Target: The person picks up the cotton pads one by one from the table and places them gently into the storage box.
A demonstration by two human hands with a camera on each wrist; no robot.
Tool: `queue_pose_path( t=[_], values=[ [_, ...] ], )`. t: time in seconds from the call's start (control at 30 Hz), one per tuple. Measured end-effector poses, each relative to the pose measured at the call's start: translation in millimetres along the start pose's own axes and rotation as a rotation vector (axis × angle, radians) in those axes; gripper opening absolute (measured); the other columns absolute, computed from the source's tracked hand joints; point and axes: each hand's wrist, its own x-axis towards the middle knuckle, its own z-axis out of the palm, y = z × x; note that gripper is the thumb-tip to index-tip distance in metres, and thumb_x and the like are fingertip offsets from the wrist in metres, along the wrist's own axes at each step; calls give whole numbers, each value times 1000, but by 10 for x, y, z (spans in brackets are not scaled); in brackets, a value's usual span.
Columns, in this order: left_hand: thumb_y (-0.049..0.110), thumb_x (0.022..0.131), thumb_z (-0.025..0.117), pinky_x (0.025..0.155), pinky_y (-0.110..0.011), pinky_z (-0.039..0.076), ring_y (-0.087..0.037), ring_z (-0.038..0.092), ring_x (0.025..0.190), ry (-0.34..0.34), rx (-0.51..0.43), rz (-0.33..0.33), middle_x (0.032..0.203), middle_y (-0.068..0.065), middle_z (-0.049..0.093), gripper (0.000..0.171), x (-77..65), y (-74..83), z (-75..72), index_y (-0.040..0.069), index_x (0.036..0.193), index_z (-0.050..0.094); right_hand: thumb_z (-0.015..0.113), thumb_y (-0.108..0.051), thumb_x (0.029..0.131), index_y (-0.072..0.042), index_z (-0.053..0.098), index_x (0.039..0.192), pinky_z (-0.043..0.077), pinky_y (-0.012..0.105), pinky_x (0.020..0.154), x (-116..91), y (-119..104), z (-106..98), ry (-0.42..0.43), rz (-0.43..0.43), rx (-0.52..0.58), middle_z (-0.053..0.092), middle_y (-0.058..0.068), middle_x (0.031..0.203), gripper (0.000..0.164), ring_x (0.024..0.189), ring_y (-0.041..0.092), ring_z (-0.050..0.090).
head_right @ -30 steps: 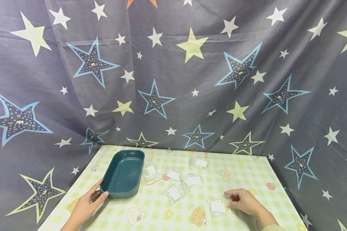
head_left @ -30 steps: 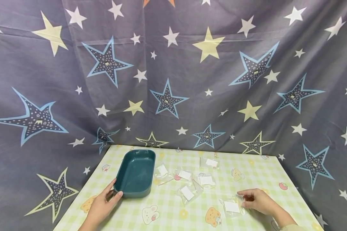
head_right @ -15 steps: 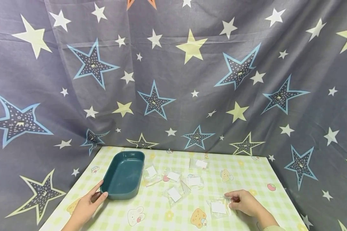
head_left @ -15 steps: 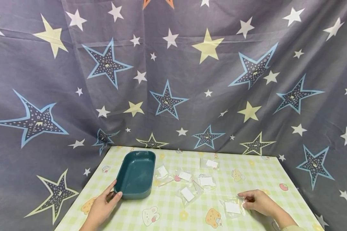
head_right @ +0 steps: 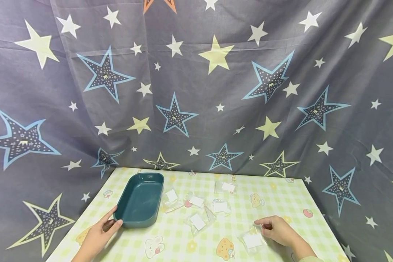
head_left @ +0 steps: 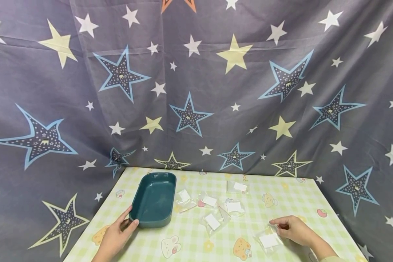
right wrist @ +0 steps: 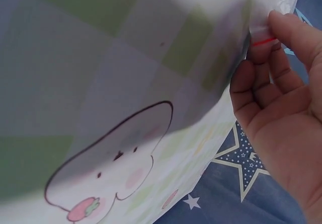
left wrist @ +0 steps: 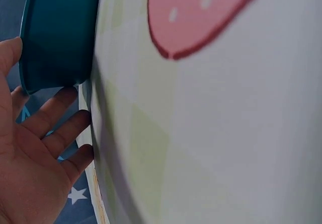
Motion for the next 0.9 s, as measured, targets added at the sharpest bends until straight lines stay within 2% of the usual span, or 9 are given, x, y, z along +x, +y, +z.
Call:
queue_pose_path(
  t=[0.2,0.57,0.77,0.9],
  values=[
    [76,96,61,110,-62,53,-42,65,136,0,3,-8,147,-30,62,96,-7,8,4,22,170,34,69,-2,99,3,77,127,50,19,62,7,-2,-18,13,-21,-29,80,11,108,29,74,-4,54],
    [77,96,60,106,-62,56,-42,66,135,-12,12,-7,151,-30,59,96,-11,10,-6,22,170,33,68,-4,101,6,73,131,48,21,63,18,13,-20,3,6,-30,75,27,128,33,76,-2,54],
    [74,97,61,102,-60,58,-42,68,132,-4,12,2,145,-31,64,93,-20,5,-5,21,170,35,69,-7,101,6,73,132,46,21,62,28,3,-17,19,17,-60,77,23,124,34,74,-2,53],
    [74,97,61,101,-60,59,-43,68,131,-7,8,-6,143,-30,66,93,-23,9,-7,21,170,35,71,-10,99,6,73,132,43,21,60,33,6,-14,30,23,-76,76,8,104,36,72,-2,50]
  ],
)
